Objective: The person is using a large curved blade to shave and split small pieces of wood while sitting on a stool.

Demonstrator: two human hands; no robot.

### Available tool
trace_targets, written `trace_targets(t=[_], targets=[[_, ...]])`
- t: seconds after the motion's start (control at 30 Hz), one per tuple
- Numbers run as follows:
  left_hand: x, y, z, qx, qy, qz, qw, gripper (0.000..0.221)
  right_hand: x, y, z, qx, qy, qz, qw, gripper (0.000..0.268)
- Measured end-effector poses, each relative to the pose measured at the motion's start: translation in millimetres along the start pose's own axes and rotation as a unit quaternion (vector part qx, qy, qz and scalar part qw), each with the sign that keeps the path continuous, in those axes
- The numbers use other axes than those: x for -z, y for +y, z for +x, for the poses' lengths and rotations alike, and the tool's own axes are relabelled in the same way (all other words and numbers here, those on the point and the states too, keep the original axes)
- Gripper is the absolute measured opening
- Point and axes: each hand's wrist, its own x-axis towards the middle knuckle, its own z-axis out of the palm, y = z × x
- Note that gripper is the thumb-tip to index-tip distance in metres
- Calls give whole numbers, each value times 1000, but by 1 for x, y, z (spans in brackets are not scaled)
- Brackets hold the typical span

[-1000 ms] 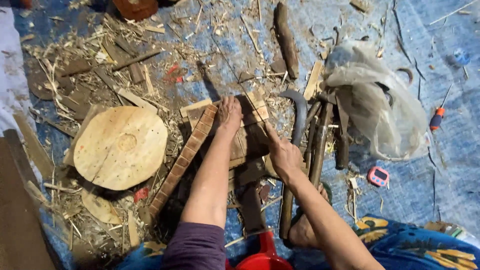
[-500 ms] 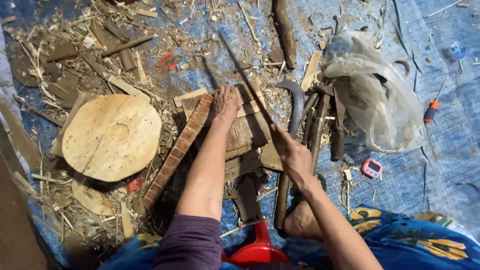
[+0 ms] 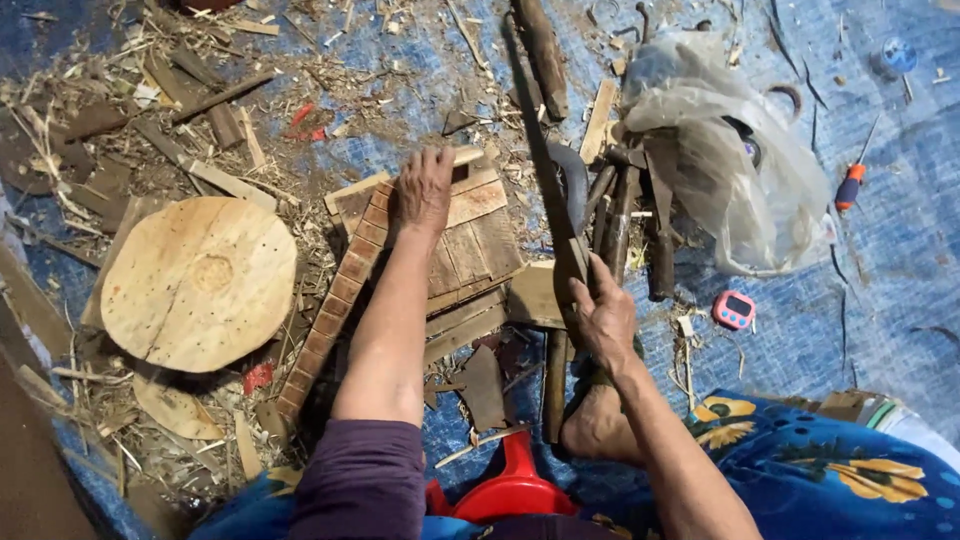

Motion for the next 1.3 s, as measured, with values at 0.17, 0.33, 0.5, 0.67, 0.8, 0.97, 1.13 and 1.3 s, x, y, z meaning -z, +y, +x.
trace_targets(t=[0.17, 0.33, 0.5, 0.67, 0.8, 0.97, 1.13, 1.3], targets=[[-12, 18, -44, -30, 15, 25, 999, 22, -7, -11, -2, 51, -4, -51, 997, 49], [-7, 25, -45, 26, -52, -32, 998, 35, -36, 27, -1, 134, 8, -117, 984, 49], [28, 30, -23, 115, -137, -125, 976, 64, -32, -7, -19, 107, -29, -147, 983, 69], [-17, 24, -20, 170, -119, -152, 966, 54, -31, -26, -23, 107, -38, -182, 977, 65], [-59, 2, -29, 193, -146, -166, 956, 59, -37, -17, -19, 114, -32, -193, 974, 65], [-59, 11, -21, 193, -162, -170, 953, 66, -33, -19, -20, 130, -34, -222, 966, 65], [-56, 16, -10, 224, -192, -201, 934, 60, -39, -24, -6, 146, -28, -233, 961, 66], [19, 31, -5, 201, -164, -168, 951, 46, -72, -13, 28, 193, -20, -246, 950, 67]])
